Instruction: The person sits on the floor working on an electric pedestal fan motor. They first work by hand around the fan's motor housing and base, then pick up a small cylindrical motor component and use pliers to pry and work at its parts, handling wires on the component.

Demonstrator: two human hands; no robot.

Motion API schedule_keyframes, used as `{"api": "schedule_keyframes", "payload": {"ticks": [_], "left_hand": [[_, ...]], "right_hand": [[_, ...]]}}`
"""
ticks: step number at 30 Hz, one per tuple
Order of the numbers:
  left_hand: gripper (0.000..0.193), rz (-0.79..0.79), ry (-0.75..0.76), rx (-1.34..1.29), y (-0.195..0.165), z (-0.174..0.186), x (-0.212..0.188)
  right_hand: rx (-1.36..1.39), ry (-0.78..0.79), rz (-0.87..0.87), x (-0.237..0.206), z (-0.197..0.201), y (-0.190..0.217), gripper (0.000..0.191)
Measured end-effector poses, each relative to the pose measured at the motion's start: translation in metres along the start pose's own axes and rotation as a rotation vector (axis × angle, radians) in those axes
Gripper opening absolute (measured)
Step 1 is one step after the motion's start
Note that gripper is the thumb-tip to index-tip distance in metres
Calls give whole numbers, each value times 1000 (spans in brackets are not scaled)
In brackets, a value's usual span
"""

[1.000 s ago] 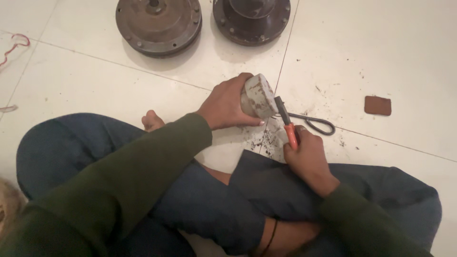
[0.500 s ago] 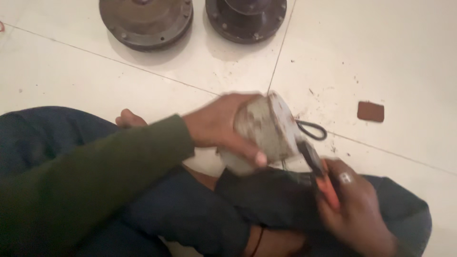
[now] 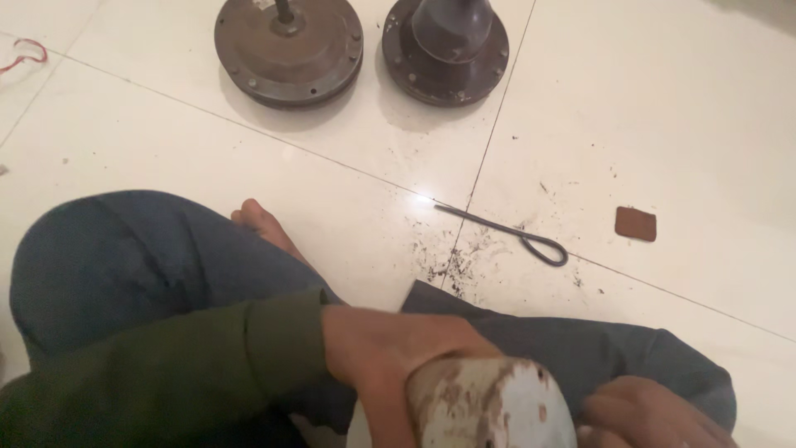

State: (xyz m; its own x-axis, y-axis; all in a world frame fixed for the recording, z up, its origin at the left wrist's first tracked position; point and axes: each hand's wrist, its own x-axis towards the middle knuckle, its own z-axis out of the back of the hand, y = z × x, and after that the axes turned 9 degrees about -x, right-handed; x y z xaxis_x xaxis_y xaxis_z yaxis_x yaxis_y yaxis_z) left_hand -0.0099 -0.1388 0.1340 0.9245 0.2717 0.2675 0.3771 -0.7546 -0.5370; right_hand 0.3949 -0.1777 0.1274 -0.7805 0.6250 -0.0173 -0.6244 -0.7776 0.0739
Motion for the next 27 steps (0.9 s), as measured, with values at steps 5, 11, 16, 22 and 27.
{"api": "schedule_keyframes", "payload": {"ticks": [5,11,16,22,27], "left_hand": [[78,149,25,-169,15,8,0],[78,167,6,-164,25,5,0],[77,157,-27,-147,38,-6,-4],[77,152,-58,-103,34,-9,-11],[77,133,-93,-60,26,-9,-19]], "right_hand": [[-189,-188,33,24,44,24,17],[-25,-240,4,69,84,55,26],[-92,-288,68,108,117,80,23],[-190,-348,226,153,144,104,23],[-194,-307,307,174,137,106,29]]}}
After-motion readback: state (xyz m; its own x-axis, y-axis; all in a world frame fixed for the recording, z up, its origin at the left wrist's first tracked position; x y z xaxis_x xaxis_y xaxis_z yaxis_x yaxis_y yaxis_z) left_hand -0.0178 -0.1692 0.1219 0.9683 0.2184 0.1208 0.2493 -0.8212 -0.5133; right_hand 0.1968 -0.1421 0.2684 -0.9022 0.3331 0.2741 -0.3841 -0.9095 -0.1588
